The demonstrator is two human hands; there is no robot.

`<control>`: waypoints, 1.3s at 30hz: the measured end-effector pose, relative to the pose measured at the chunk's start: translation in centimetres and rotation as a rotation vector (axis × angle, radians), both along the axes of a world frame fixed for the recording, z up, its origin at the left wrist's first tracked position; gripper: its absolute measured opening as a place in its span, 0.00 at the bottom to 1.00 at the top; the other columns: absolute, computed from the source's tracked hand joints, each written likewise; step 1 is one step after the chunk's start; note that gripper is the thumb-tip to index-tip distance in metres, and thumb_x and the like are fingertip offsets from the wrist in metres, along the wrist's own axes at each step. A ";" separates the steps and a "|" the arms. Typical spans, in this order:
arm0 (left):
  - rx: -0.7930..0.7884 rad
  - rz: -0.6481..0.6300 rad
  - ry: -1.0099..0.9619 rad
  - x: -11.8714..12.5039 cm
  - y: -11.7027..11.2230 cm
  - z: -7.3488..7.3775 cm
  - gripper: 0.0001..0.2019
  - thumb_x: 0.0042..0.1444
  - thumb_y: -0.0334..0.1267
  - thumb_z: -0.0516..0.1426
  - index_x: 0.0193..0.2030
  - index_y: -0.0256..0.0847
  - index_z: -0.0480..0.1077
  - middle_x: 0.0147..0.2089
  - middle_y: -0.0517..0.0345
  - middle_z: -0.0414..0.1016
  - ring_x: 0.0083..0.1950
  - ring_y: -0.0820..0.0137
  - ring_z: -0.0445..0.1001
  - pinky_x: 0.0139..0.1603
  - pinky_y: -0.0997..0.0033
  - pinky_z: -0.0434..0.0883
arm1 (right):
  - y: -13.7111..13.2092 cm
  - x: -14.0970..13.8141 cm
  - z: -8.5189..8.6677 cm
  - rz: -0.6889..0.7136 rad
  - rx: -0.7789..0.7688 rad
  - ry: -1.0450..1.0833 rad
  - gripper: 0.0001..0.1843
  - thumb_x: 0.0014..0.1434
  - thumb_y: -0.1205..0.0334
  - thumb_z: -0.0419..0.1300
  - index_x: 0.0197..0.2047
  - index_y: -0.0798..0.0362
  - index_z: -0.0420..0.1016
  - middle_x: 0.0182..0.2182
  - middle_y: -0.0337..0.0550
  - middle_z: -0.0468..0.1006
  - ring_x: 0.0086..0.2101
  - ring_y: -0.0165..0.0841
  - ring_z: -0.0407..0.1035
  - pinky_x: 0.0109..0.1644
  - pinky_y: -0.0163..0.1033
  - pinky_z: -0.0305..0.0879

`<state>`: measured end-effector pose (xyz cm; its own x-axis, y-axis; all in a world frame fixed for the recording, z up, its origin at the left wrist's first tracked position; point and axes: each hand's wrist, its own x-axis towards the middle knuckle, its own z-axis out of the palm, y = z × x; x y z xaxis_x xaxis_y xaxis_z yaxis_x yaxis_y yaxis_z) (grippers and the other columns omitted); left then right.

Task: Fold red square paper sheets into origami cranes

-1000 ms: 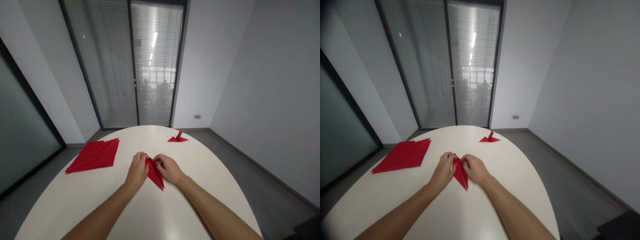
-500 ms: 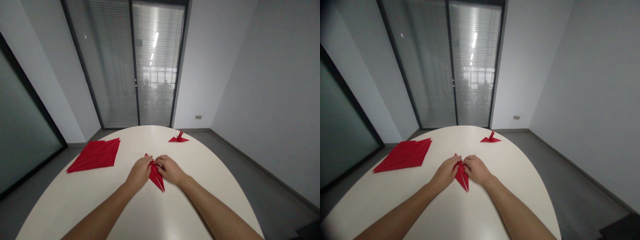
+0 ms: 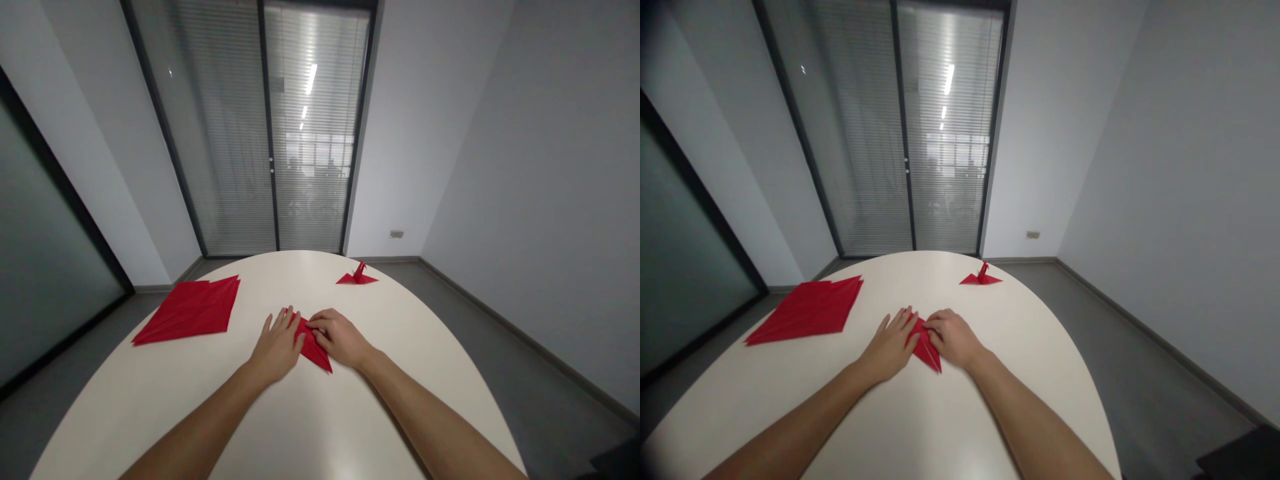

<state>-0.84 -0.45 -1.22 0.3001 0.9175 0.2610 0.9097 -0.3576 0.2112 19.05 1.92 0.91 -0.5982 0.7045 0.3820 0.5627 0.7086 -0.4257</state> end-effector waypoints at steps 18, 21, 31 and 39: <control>0.035 -0.084 -0.010 -0.1 -0.4 0.9 0.22 0.67 0.37 0.47 0.67 0.40 0.64 0.70 0.46 0.63 0.71 0.61 0.61 0.72 0.50 0.56 | 0.0 0.2 -0.1 0.026 0.119 -0.074 0.19 0.66 0.54 0.59 0.57 0.53 0.76 0.53 0.53 0.78 0.53 0.44 0.70 0.59 0.50 0.65; -0.007 -0.078 0.009 -0.2 -0.3 0.7 0.22 0.69 0.38 0.45 0.67 0.40 0.63 0.71 0.46 0.62 0.72 0.60 0.60 0.71 0.47 0.57 | 0.0 0.3 0.1 0.043 0.132 -0.085 0.19 0.67 0.53 0.57 0.57 0.52 0.77 0.54 0.53 0.77 0.54 0.44 0.69 0.59 0.51 0.65; 0.012 0.050 0.054 -0.2 -0.2 0.3 0.25 0.67 0.42 0.48 0.69 0.36 0.62 0.72 0.43 0.59 0.74 0.54 0.56 0.70 0.43 0.57 | 0.4 0.9 0.5 0.118 0.093 -0.064 0.15 0.67 0.65 0.55 0.49 0.50 0.82 0.53 0.51 0.78 0.53 0.41 0.70 0.60 0.50 0.64; 0.124 -0.044 -0.081 -0.2 -0.3 1.3 0.17 0.63 0.38 0.54 0.57 0.41 0.74 0.60 0.48 0.76 0.61 0.57 0.73 0.64 0.53 0.67 | 0.7 1.3 0.1 0.130 0.069 -0.048 0.18 0.64 0.63 0.59 0.57 0.51 0.78 0.55 0.53 0.77 0.56 0.43 0.69 0.63 0.51 0.62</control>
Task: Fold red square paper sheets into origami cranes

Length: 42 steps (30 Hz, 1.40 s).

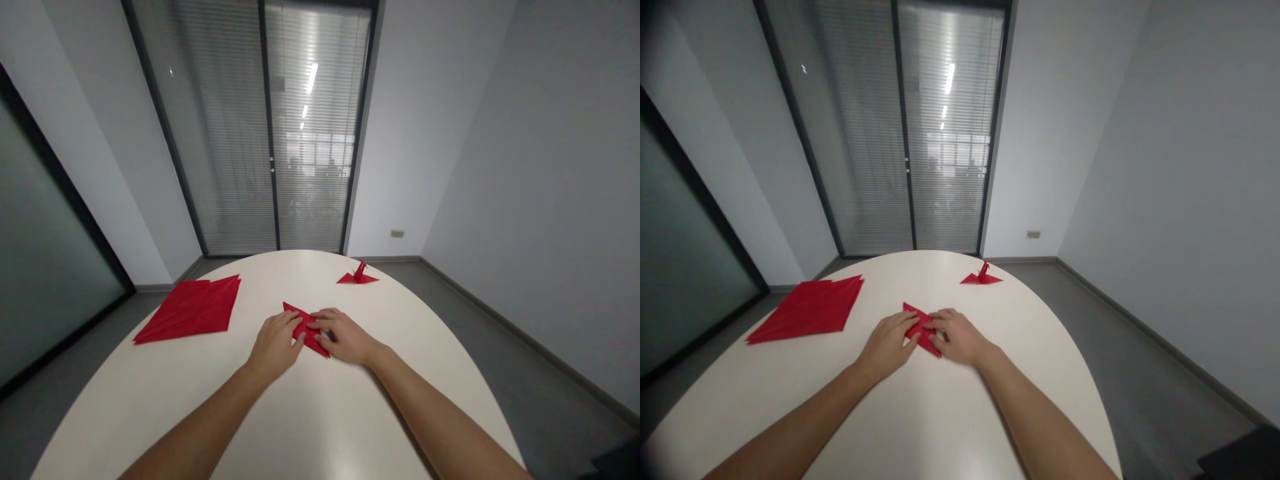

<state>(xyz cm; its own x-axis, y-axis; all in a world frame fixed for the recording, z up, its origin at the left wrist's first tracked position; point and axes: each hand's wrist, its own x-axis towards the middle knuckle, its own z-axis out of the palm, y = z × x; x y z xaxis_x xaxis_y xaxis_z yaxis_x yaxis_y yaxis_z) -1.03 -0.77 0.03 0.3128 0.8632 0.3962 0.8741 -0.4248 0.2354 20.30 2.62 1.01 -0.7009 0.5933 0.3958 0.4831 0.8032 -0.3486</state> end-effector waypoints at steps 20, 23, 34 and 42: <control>-0.068 -0.002 -0.057 0.1 -0.3 -0.6 0.21 0.63 0.41 0.54 0.62 0.41 0.69 0.65 0.46 0.71 0.66 0.56 0.68 0.69 0.49 0.62 | 0.0 0.1 -0.1 0.004 -0.027 0.000 0.21 0.61 0.59 0.63 0.58 0.51 0.76 0.56 0.53 0.76 0.56 0.44 0.68 0.62 0.53 0.62; -0.065 0.015 -0.116 -0.1 0.1 -0.7 0.19 0.62 0.37 0.55 0.59 0.42 0.71 0.63 0.48 0.73 0.64 0.58 0.71 0.67 0.53 0.65 | 0.1 0.2 -0.3 0.015 -0.016 0.006 0.19 0.62 0.60 0.62 0.57 0.50 0.77 0.54 0.52 0.77 0.55 0.43 0.69 0.62 0.51 0.63; -0.056 -0.046 -0.098 -0.2 0.1 -0.1 0.12 0.63 0.37 0.56 0.50 0.44 0.78 0.58 0.51 0.78 0.59 0.60 0.74 0.63 0.56 0.69 | -0.2 0.3 0.1 -0.009 -0.028 0.064 0.13 0.62 0.68 0.60 0.49 0.52 0.79 0.45 0.49 0.77 0.47 0.39 0.70 0.55 0.46 0.68; -0.042 -0.037 -0.116 -0.2 0.0 0.4 0.10 0.62 0.37 0.57 0.47 0.44 0.77 0.52 0.53 0.79 0.54 0.61 0.74 0.58 0.59 0.71 | 0.1 0.2 -0.5 -0.011 0.002 0.078 0.19 0.58 0.75 0.57 0.50 0.52 0.79 0.45 0.49 0.77 0.47 0.39 0.70 0.55 0.46 0.68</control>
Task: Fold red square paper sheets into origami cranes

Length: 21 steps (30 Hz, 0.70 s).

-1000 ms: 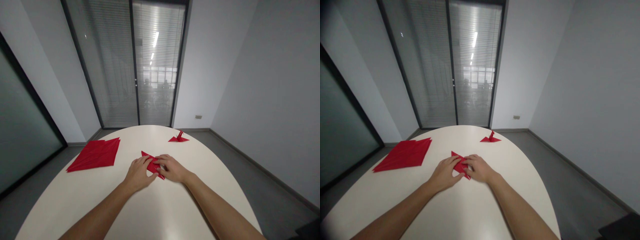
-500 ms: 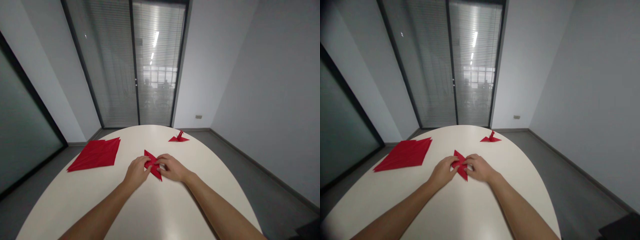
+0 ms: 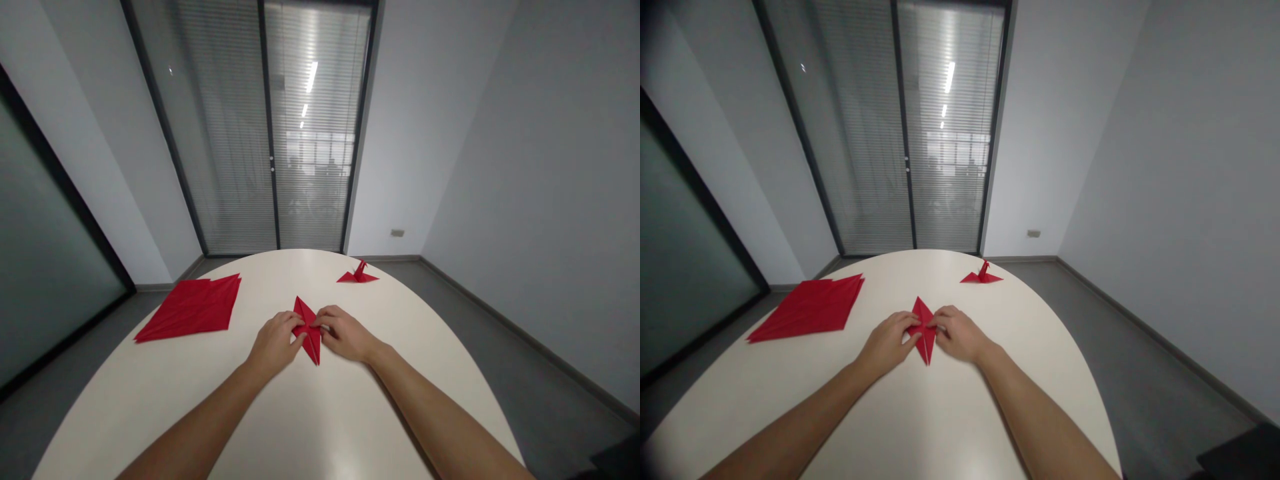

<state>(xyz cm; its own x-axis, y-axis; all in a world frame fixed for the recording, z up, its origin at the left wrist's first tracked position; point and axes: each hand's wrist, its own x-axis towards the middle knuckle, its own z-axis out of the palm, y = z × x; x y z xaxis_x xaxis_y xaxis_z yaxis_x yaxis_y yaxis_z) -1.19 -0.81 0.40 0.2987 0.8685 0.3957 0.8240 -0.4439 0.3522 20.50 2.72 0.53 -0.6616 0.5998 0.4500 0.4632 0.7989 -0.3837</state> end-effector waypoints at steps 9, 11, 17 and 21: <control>0.019 -0.039 -0.012 -0.3 0.5 -0.2 0.09 0.63 0.33 0.55 0.45 0.43 0.77 0.49 0.54 0.80 0.51 0.61 0.75 0.57 0.57 0.69 | 0.1 0.0 -0.1 0.003 0.033 0.000 0.21 0.59 0.72 0.56 0.53 0.53 0.78 0.54 0.53 0.76 0.54 0.42 0.69 0.61 0.51 0.65; 0.014 -0.049 -0.035 -0.2 0.4 -0.2 0.09 0.64 0.35 0.54 0.45 0.43 0.76 0.49 0.53 0.80 0.51 0.62 0.76 0.57 0.58 0.69 | 0.2 0.0 -0.1 0.013 0.035 0.003 0.21 0.57 0.73 0.57 0.53 0.52 0.78 0.55 0.53 0.76 0.55 0.42 0.68 0.61 0.52 0.65; -0.011 -0.166 -0.028 0.1 -0.2 0.4 0.14 0.63 0.40 0.56 0.54 0.43 0.71 0.55 0.51 0.77 0.55 0.60 0.75 0.62 0.56 0.67 | 0.2 0.0 0.1 0.054 0.008 0.024 0.22 0.53 0.75 0.58 0.50 0.50 0.79 0.51 0.49 0.78 0.54 0.42 0.69 0.61 0.52 0.65; -0.002 -0.183 -0.016 0.1 -0.5 0.7 0.20 0.56 0.42 0.61 0.56 0.43 0.71 0.57 0.51 0.77 0.60 0.55 0.71 0.65 0.52 0.65 | 0.2 -0.1 0.2 0.073 0.000 0.040 0.23 0.53 0.74 0.58 0.51 0.51 0.77 0.51 0.49 0.78 0.53 0.41 0.70 0.60 0.52 0.65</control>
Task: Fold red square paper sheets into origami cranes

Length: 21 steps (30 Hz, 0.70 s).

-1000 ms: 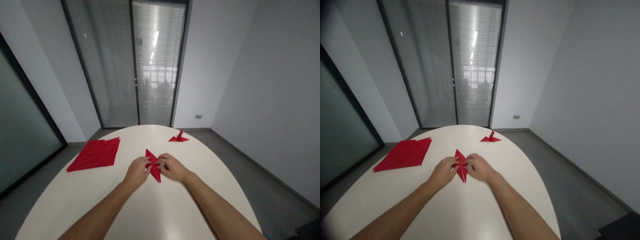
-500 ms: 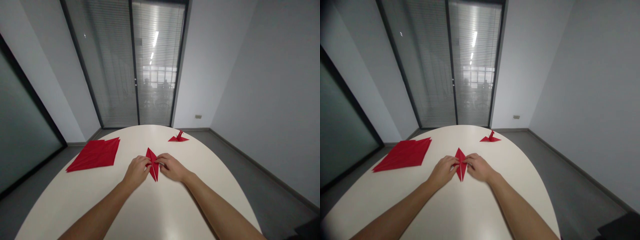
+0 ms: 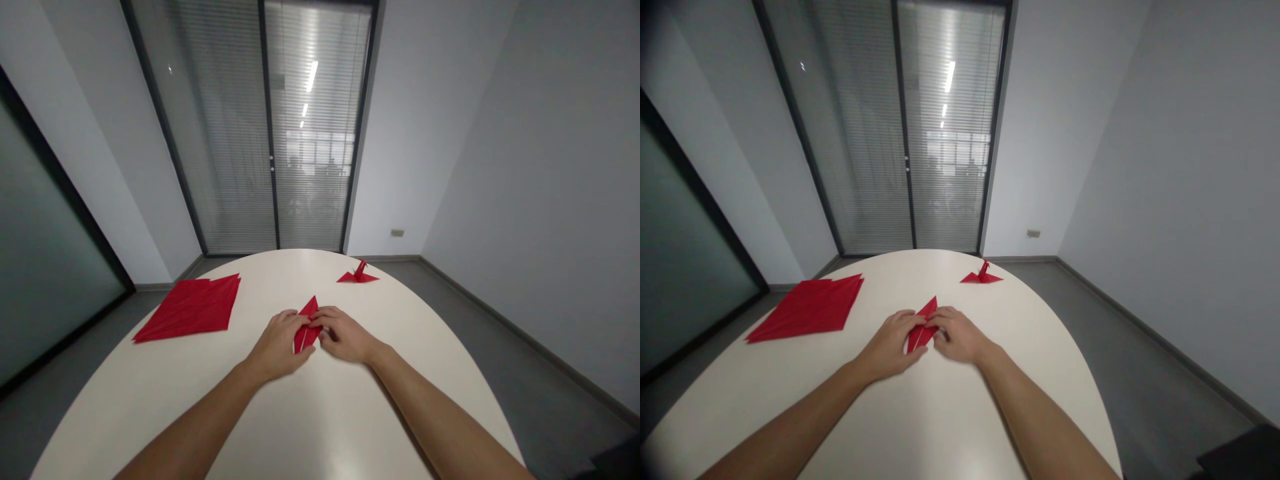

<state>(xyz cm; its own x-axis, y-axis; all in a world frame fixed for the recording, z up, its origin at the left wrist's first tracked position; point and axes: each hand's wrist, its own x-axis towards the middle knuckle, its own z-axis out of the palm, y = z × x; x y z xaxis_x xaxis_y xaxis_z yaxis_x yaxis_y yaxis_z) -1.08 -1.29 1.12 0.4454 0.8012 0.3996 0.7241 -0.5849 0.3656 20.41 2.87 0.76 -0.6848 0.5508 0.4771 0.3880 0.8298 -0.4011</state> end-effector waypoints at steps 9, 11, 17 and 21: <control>0.006 0.009 0.004 -0.1 0.2 -0.2 0.24 0.49 0.27 0.56 0.54 0.43 0.73 0.55 0.52 0.78 0.56 0.59 0.74 0.64 0.53 0.65 | -0.3 0.2 0.3 -0.063 -0.052 0.005 0.30 0.50 0.75 0.56 0.57 0.53 0.71 0.49 0.50 0.77 0.49 0.42 0.70 0.56 0.50 0.66; 0.024 -0.008 0.022 -0.2 0.3 -0.4 0.23 0.49 0.25 0.54 0.52 0.45 0.75 0.57 0.53 0.77 0.59 0.60 0.73 0.66 0.53 0.63 | -0.2 0.3 0.2 -0.088 -0.046 0.001 0.29 0.51 0.75 0.55 0.57 0.53 0.71 0.50 0.50 0.77 0.50 0.42 0.70 0.57 0.50 0.66; 0.080 0.040 0.040 -0.3 0.3 -0.7 0.14 0.54 0.30 0.57 0.46 0.44 0.77 0.55 0.53 0.77 0.56 0.60 0.73 0.62 0.54 0.67 | -0.1 0.2 0.3 -0.116 -0.007 -0.030 0.24 0.52 0.75 0.56 0.53 0.54 0.75 0.49 0.51 0.79 0.52 0.43 0.70 0.59 0.50 0.64; 0.077 0.095 0.050 -0.1 0.2 -0.6 0.07 0.59 0.38 0.59 0.42 0.42 0.77 0.51 0.51 0.79 0.53 0.58 0.73 0.58 0.52 0.68 | 0.0 0.2 0.2 -0.121 -0.015 -0.027 0.22 0.54 0.72 0.58 0.52 0.53 0.75 0.47 0.49 0.80 0.52 0.43 0.70 0.61 0.51 0.62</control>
